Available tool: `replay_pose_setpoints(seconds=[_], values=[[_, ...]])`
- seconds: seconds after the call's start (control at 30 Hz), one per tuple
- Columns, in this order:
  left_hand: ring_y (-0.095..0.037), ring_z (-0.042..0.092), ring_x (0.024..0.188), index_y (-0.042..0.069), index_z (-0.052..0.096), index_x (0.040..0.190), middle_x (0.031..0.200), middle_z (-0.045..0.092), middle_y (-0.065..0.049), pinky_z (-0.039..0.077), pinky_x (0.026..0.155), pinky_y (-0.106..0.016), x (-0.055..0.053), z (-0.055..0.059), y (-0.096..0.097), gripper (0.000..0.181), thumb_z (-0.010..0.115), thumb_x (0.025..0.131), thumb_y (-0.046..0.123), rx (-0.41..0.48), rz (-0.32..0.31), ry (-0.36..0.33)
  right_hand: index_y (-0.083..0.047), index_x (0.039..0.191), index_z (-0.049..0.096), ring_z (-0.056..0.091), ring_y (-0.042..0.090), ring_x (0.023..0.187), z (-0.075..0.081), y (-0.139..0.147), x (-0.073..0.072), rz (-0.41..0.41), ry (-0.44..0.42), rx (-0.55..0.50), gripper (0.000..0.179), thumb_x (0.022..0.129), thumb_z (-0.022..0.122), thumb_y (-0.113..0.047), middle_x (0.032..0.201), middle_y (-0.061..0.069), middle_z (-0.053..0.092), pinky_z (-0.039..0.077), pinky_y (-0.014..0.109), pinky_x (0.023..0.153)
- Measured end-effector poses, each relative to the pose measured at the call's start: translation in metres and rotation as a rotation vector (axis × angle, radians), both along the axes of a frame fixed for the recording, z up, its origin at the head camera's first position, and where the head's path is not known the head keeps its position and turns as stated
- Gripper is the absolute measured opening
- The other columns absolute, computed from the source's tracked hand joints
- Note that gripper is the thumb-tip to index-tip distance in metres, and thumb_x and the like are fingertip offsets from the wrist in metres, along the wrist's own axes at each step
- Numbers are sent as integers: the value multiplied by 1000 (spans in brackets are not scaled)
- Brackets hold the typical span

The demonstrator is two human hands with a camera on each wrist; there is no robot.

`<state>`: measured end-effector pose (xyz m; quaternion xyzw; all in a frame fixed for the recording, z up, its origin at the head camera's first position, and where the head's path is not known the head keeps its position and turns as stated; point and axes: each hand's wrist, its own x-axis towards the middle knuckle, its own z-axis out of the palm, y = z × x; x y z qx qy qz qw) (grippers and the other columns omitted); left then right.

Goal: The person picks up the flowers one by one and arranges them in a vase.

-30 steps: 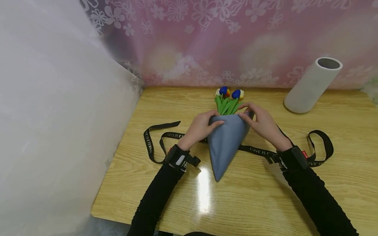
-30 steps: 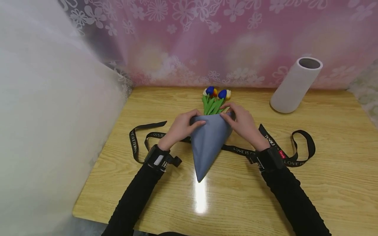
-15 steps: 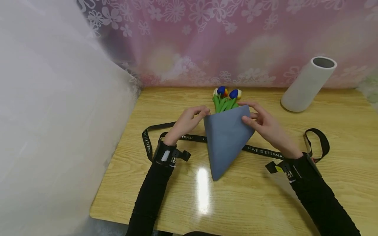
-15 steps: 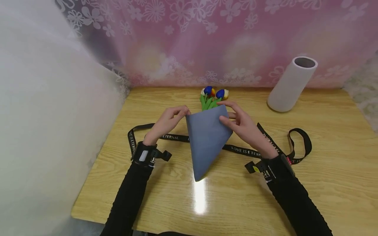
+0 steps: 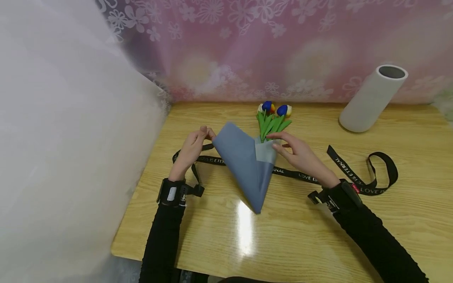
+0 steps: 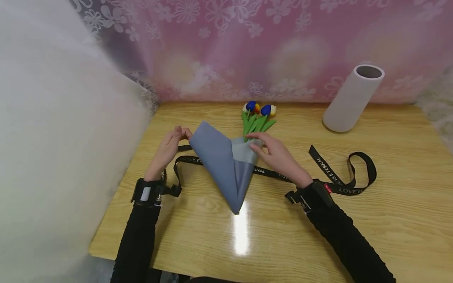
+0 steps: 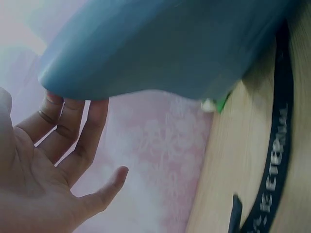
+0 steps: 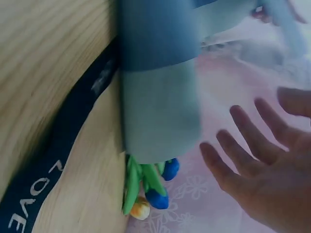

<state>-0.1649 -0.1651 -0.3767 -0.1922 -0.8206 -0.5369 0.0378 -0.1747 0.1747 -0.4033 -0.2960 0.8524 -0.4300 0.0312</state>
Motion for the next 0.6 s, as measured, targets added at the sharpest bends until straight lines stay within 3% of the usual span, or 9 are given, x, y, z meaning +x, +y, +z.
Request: replay_pose_setpoints(seconds=[0.13,0.23,0.3,0.37,0.6], values=[[-25,59,102,0,63,96,100,62,-17,46,96,-39,8,-2,-11,65,37,103,59,61,-31,20,-7,148,49,29,41,148,-9,-11,-14,30,51,188,45,107,54,-25,153,20,45,26,62,117],[-22,57,97,-1,64,102,100,61,-15,46,96,-42,12,-4,-13,37,51,107,33,88,-102,20,-7,148,50,37,41,144,-14,-14,-22,34,71,239,49,104,60,-26,146,19,52,30,59,116],[-22,58,98,-1,65,104,102,62,-13,46,97,-44,13,-4,-13,18,57,106,15,94,-134,14,-6,147,51,48,40,133,-16,-12,-25,20,79,230,49,103,63,-24,138,19,58,37,57,110],[-23,59,98,-2,66,105,102,63,-14,46,98,-46,14,-5,-15,11,57,104,4,93,-144,1,-8,146,53,55,38,121,-17,-6,-26,-4,70,198,48,101,66,-20,127,19,62,42,56,103],[-20,54,85,-5,57,102,98,57,-24,43,84,-46,31,3,-26,10,53,105,4,43,-92,-106,-16,145,55,54,34,117,-13,35,-17,-76,-27,33,42,104,61,-18,113,13,62,40,59,98]])
